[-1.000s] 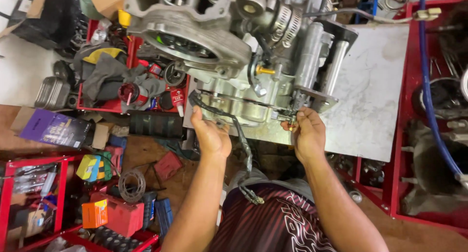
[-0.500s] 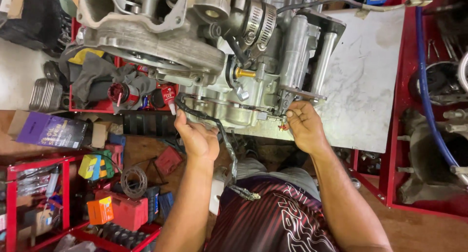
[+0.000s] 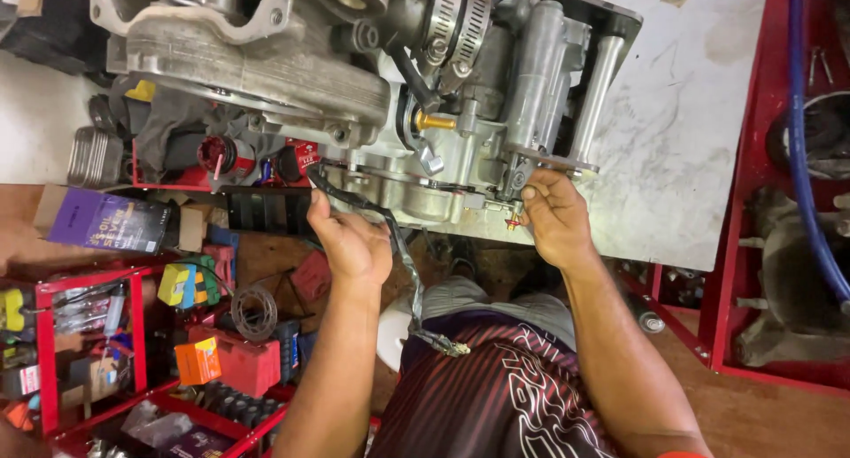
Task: Cleaning and inspecting motorcycle engine components on a workbench during a repair process.
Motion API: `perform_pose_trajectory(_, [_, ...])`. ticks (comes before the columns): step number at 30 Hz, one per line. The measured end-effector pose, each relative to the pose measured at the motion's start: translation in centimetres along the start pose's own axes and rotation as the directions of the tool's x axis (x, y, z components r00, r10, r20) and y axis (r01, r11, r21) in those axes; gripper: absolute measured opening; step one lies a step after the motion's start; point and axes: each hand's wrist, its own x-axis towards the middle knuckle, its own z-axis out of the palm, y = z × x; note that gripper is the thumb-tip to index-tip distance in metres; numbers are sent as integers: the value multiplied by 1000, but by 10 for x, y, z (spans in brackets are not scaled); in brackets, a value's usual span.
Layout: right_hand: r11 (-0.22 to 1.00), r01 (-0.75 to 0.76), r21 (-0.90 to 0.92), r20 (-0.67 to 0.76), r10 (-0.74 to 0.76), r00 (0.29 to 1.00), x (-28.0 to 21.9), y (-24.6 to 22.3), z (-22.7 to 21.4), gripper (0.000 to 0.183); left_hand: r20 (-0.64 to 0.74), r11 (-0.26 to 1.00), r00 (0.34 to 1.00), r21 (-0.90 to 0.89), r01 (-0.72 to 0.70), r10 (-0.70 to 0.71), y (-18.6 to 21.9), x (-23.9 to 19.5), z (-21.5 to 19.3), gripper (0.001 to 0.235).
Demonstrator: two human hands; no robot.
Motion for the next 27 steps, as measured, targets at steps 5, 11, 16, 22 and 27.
perform_pose_trajectory(5, [1000, 21, -11, 64, -20, 998, 3, 5, -11, 22, -3, 996, 1000, -86, -20, 19, 1, -11, 23, 90])
perform_pose_trajectory(11, [1000, -30, -3, -14, 30, 999, -1, 5, 6, 16, 5, 982, 988, -109, -151, 153, -13, -7, 25, 80])
perform_pose_trajectory(16, [999, 42, -7, -22, -43, 999, -5, 25, -11, 25, -35, 970, 976, -110, -215, 213, -14, -8, 27, 81])
perform_pose_trajectory(22, [990, 87, -108, 156, -69, 985, -12, -31, -13, 90, -76, 968, 973, -106, -227, 220, -11, -25, 53, 85])
perform_pose_trajectory(27, [972, 111, -205, 112, -90, 990, -16, -15, -17, 86, -117, 961, 960, -80, -266, 256, -9, -44, 85, 91])
